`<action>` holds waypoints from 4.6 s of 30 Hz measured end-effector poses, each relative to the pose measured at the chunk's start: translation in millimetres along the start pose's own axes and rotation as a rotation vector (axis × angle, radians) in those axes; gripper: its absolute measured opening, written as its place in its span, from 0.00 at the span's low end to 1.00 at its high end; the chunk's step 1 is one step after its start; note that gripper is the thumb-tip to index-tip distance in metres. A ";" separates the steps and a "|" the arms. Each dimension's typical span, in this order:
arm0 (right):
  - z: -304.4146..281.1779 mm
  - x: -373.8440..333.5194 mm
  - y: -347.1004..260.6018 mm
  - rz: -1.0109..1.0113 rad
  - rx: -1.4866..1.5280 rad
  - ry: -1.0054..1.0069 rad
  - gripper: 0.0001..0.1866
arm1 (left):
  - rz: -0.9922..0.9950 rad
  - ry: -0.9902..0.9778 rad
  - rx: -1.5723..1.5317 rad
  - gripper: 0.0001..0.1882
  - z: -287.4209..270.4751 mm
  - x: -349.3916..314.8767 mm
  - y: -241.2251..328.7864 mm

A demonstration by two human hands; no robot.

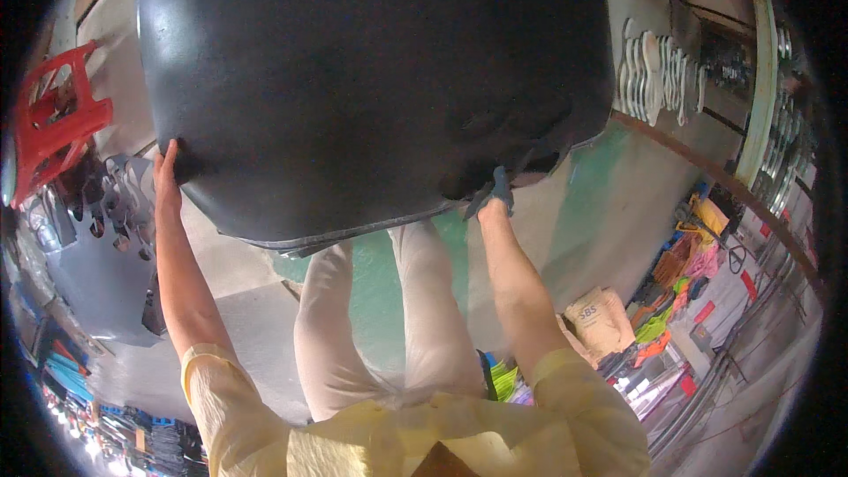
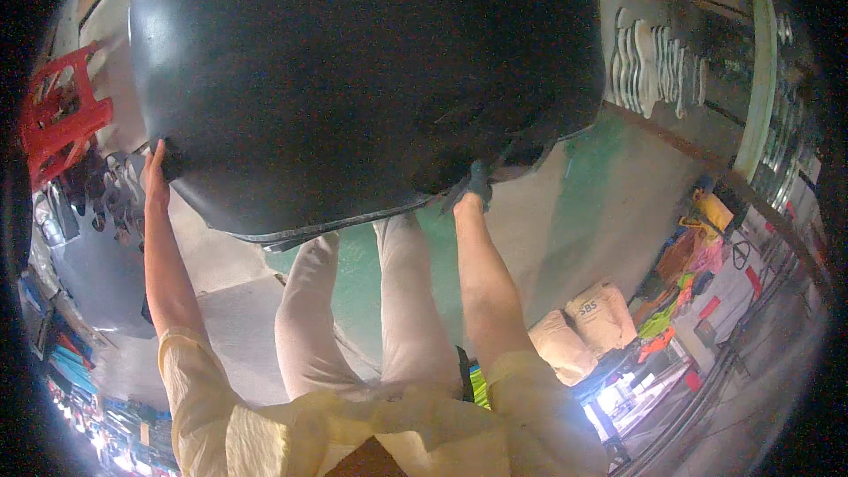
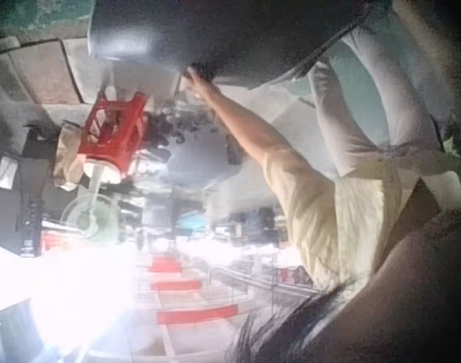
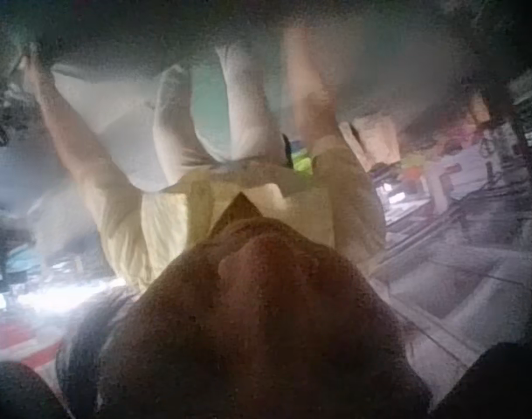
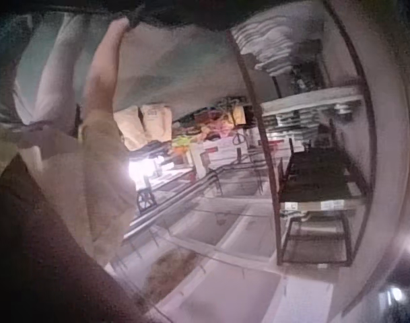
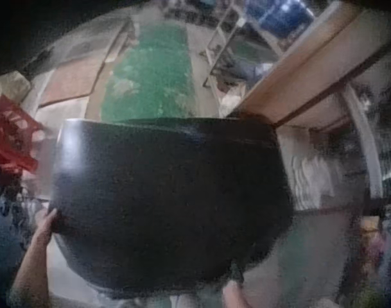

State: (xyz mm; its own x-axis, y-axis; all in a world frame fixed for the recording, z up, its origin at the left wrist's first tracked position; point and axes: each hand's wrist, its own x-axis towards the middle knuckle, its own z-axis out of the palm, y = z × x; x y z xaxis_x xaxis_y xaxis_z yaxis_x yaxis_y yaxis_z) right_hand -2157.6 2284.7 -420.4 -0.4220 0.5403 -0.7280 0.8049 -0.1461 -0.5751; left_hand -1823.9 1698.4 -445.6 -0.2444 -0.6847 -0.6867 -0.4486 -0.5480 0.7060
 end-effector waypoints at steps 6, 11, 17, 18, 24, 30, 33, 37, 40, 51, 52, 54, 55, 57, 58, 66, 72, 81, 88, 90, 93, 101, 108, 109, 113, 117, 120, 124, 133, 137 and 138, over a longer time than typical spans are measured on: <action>-36.5 -63.2 2.4 0.328 0.069 -0.112 0.35 | -0.045 0.142 0.270 0.40 -19.6 -40.5 51.0; -55.2 -99.5 -3.6 0.380 0.119 -0.254 0.13 | -0.073 -0.230 0.544 0.40 -10.1 -96.3 108.4; -48.2 -124.1 -16.0 0.521 -0.241 -0.465 0.12 | 0.202 -0.071 0.761 0.28 50.3 -218.7 157.7; -48.5 -128.9 -19.4 0.466 -0.285 -0.384 0.12 | 0.139 -0.079 0.672 0.27 52.3 -247.3 171.8; -63.1 -158.0 -40.8 0.707 -0.314 -0.393 0.14 | -0.029 -0.171 -0.174 0.23 37.9 -425.4 258.9; -101.3 -181.8 -67.3 0.452 -0.696 -0.560 0.14 | -0.052 0.029 -0.809 0.18 -5.7 -510.1 282.3; -118.3 -191.9 -79.2 0.365 -0.827 -0.618 0.14 | 0.013 0.125 -0.931 0.17 -32.4 -549.2 254.1; -133.1 -214.2 -76.3 0.263 -0.989 -0.698 0.14 | 0.076 0.319 -1.063 0.16 -74.8 -608.0 190.0; -138.1 -244.4 -49.6 0.165 -1.118 -0.769 0.15 | 0.098 0.428 -1.137 0.17 -121.6 -661.1 135.5; -147.7 -497.2 205.6 -0.240 -1.615 -1.283 0.15 | 0.366 0.639 -0.855 0.20 -321.3 -849.3 -10.0; -145.9 -534.8 236.4 -0.284 -1.652 -1.350 0.15 | 0.411 0.707 -0.796 0.20 -341.1 -860.5 -14.5; -139.8 -617.9 298.3 -0.382 -1.707 -1.522 0.15 | 0.421 0.815 -0.655 0.21 -390.3 -885.3 -29.3; -135.8 -661.5 330.8 -0.428 -1.722 -1.610 0.15 | 0.509 0.909 -0.676 0.21 -416.8 -896.0 -36.3; -131.3 -747.7 396.8 -0.520 -1.736 -1.778 0.15 | 0.533 1.023 -0.736 0.22 -469.1 -917.3 -53.1; -129.8 -788.1 430.7 -0.567 -1.732 -1.854 0.15 | 0.546 1.055 -0.737 0.22 -495.2 -928.6 -67.9; -136.0 -1064.5 726.0 -0.745 -1.622 -2.229 0.16 | 0.251 1.527 -0.809 0.25 -674.2 -953.9 -232.9; -207.1 -1225.3 860.5 -0.771 -1.277 -2.265 0.14 | 0.043 1.134 -1.165 0.33 -780.4 -942.5 -350.1; -255.5 -1395.0 931.9 -1.165 -0.874 -2.298 0.08 | 0.081 0.584 -0.474 0.22 -1107.8 -884.1 -510.5; -268.1 -1531.0 945.5 -1.508 -0.904 -2.297 0.08 | 0.182 0.626 -1.045 0.40 -1367.7 -677.2 -545.4; -273.8 -1560.4 948.4 -1.728 -0.760 -2.333 0.03 | 0.086 0.615 -0.861 0.50 -1416.9 -601.8 -540.4; -270.4 -1595.2 963.9 -2.099 -0.940 -2.088 0.02 | 0.174 0.382 -1.301 0.58 -1433.2 -511.4 -515.0; -171.4 -1673.4 1118.8 -1.380 -1.094 -2.146 0.03 | 0.524 0.457 -1.623 0.43 -1652.2 -543.4 -536.1; -119.5 -1685.8 1222.5 -1.104 -0.802 -1.998 0.14 | 0.505 0.270 -1.148 0.32 -1960.1 -541.7 -508.1; -118.4 -1686.4 1228.1 -1.037 -0.749 -2.034 0.18 | 0.482 0.234 -1.157 0.33 -1996.0 -523.9 -487.8; -124.5 -1708.6 1243.3 -0.856 -0.698 -1.935 0.22 | 0.308 0.047 -1.172 0.34 -2084.6 -472.6 -390.9; -120.1 -1726.9 1266.1 -0.905 -0.531 -1.755 0.26 | 0.271 -0.072 -0.935 0.34 -2139.3 -400.9 -274.8; -85.2 -1731.3 1278.9 -0.945 -0.397 -1.703 0.20 | 0.166 -0.138 -0.765 0.32 -2163.3 -338.5 -205.4; 18.2 -1744.9 1278.4 -0.943 -0.391 -1.569 0.17 | 0.230 -0.086 -0.580 0.28 -2173.8 -228.1 -108.9; 359.2 -1868.5 1164.3 -1.129 -0.180 -1.530 0.12 | 0.725 0.237 -0.095 0.42 -2241.1 -20.3 254.6; 439.7 -2003.2 1045.4 -1.084 0.124 -1.569 0.18 | 1.133 0.139 -0.347 0.32 -2285.8 -15.0 441.1; 447.1 -2032.2 1023.1 -1.107 0.236 -1.576 0.21 | 1.305 0.017 -0.407 0.26 -2294.1 -12.5 469.3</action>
State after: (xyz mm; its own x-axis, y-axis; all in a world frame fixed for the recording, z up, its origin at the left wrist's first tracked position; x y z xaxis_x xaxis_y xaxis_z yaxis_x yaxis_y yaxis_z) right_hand -663.0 666.6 303.7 -0.6695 -0.6359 0.3838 -0.0459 -0.4804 -0.8759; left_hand -59.2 347.2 291.6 -0.2795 -0.8122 0.5121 0.3815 0.3955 0.8355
